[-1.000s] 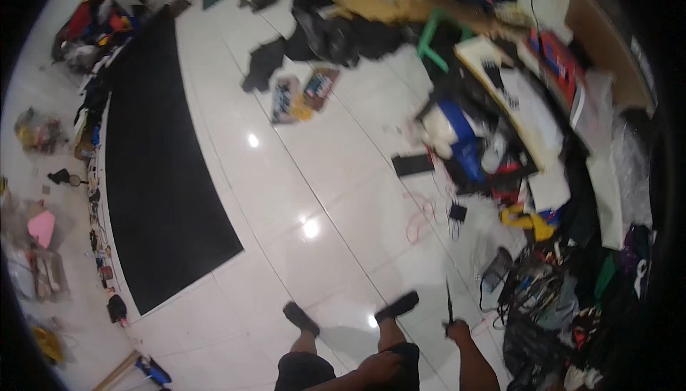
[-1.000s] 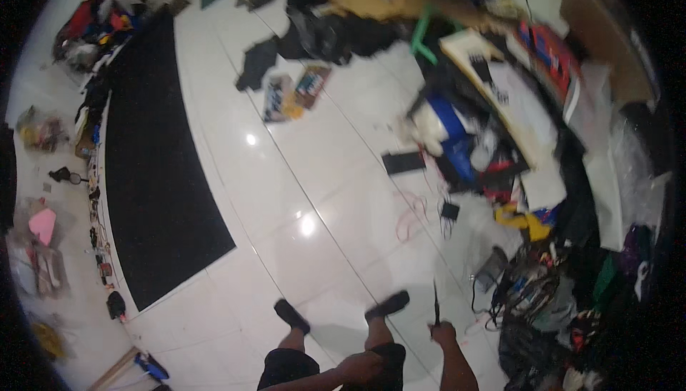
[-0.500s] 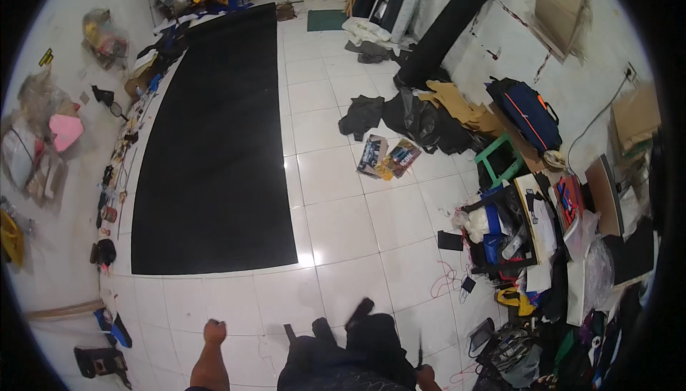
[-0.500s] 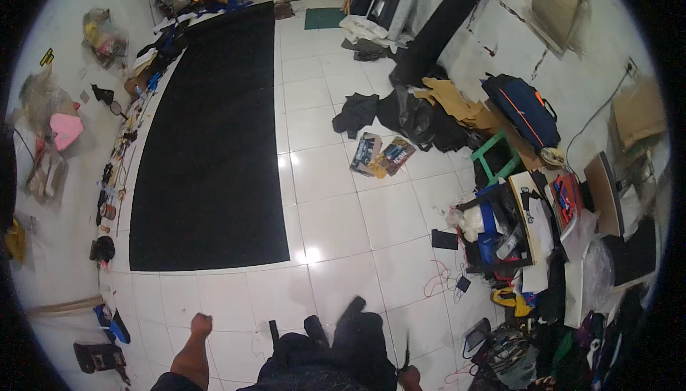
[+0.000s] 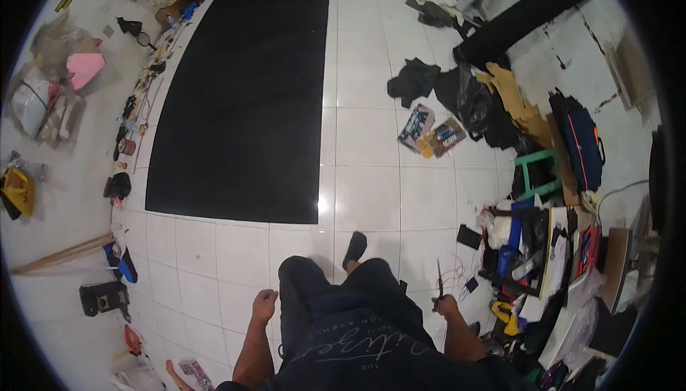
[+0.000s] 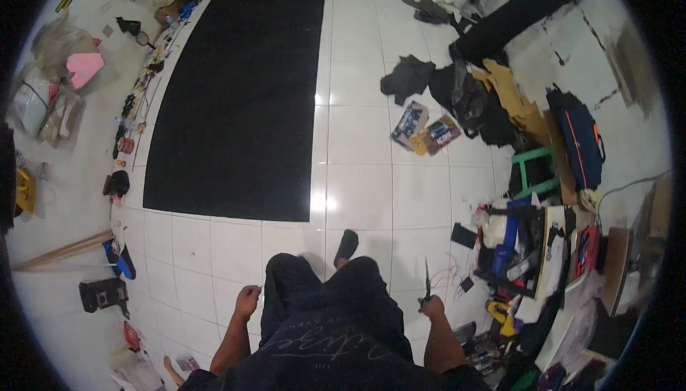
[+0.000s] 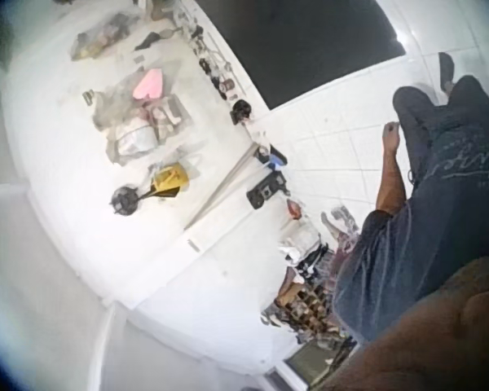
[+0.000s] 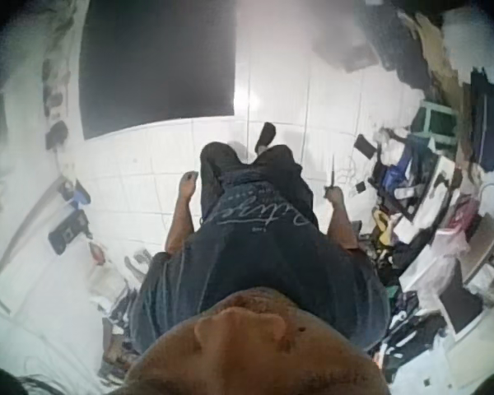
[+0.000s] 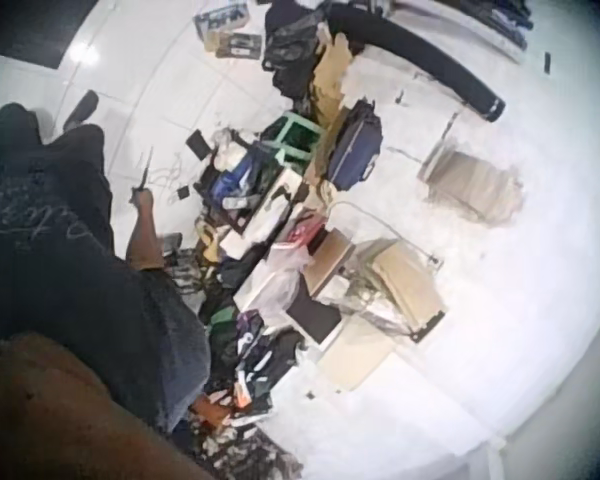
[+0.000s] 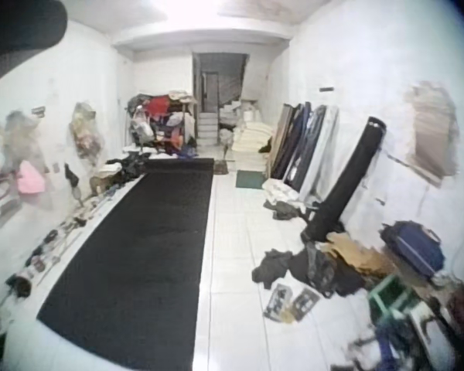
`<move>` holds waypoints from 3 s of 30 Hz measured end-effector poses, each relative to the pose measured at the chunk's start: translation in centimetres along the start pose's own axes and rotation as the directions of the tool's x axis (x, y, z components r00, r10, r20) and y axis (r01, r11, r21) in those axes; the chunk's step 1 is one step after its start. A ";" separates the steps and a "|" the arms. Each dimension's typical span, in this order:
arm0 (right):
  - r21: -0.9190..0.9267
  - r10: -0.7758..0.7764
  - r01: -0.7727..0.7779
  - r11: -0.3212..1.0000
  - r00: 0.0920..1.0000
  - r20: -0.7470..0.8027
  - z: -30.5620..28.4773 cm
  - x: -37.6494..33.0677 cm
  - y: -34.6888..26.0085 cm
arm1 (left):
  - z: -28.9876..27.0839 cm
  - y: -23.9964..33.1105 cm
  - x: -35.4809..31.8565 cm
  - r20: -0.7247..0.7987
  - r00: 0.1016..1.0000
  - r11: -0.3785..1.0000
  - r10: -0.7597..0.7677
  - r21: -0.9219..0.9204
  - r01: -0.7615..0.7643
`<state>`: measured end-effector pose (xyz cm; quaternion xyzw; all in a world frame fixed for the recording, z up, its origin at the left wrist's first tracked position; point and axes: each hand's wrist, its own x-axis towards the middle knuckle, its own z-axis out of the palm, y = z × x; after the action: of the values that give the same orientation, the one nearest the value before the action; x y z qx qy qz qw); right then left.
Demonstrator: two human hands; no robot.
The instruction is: The person measures a large piece of black fabric using a metal ruler and a pencil, then cuts along the marked line with shears.
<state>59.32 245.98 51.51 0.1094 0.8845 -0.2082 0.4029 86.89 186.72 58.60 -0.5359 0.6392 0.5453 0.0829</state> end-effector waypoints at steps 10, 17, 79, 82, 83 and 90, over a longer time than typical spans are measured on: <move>0.183 -0.074 0.095 0.978 0.991 -0.115 -5.8 5.2 -19.6 | -5.1 2.6 2.1 -0.174 0.960 0.971 -0.220 -0.132 0.198; -0.078 0.071 -0.060 0.995 0.986 0.149 -2.3 2.3 -17.5 | -4.6 3.0 3.3 -0.155 0.966 0.971 -0.207 -0.149 0.184; 0.019 -0.026 0.023 1.000 0.986 0.166 -3.8 9.7 -25.4 | -3.8 10.3 4.1 -0.203 0.941 0.959 -0.270 -0.143 0.244; 0.041 -0.054 0.048 0.998 0.984 0.169 -3.1 10.7 -23.6 | -3.4 10.8 4.0 -0.164 0.956 0.966 -0.243 -0.135 0.223; 0.051 -0.028 0.019 0.999 0.982 0.187 -3.2 10.4 -24.4 | -3.7 10.7 3.7 -0.169 0.951 0.963 -0.257 -0.122 0.239; -0.020 -0.050 0.054 0.998 0.987 0.153 -3.8 9.9 -25.5 | -4.2 9.6 7.3 -0.161 0.964 0.975 -0.213 0.035 0.221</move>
<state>41.13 225.28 53.33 0.0653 0.8560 -0.2158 0.4653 78.46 177.46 60.99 -0.6412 0.5954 0.4723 0.1059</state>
